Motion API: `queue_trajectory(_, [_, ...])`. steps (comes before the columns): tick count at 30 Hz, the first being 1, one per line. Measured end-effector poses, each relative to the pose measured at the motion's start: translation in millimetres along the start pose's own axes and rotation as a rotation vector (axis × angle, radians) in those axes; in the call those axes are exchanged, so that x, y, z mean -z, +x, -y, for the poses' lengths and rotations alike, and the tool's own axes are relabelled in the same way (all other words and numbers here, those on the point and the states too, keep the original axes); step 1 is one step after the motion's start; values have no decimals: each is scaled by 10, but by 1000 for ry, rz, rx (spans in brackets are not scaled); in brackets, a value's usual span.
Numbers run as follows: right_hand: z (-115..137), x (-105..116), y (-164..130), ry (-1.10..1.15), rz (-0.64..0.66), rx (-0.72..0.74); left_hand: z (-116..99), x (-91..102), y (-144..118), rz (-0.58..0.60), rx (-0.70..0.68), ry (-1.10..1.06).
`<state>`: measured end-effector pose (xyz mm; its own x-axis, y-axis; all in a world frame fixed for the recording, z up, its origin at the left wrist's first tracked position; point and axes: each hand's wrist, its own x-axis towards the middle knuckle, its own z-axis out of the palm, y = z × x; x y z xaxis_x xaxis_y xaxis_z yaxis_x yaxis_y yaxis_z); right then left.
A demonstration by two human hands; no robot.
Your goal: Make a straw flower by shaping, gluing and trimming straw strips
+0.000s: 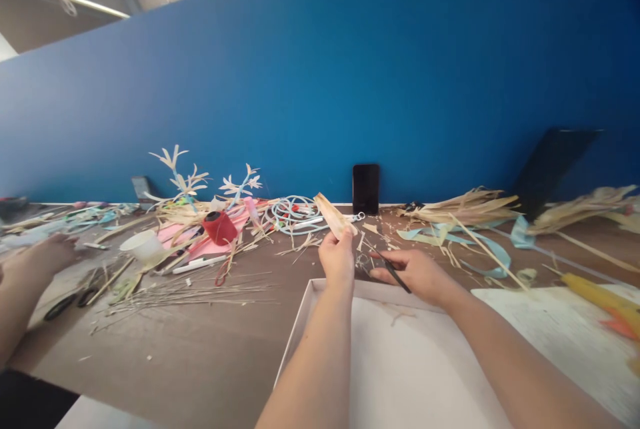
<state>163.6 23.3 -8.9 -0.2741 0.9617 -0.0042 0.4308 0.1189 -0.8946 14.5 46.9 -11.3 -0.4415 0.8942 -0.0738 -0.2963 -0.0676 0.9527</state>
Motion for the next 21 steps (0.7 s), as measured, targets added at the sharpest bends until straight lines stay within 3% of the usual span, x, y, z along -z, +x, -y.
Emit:
queue_trajectory(13, [-17, 17, 11, 84, 27, -5, 86, -7, 17, 123, -30, -8])
queue_trajectory(21, [-100, -7, 43, 69, 33, 16, 95, -14, 13, 135, -52, 12])
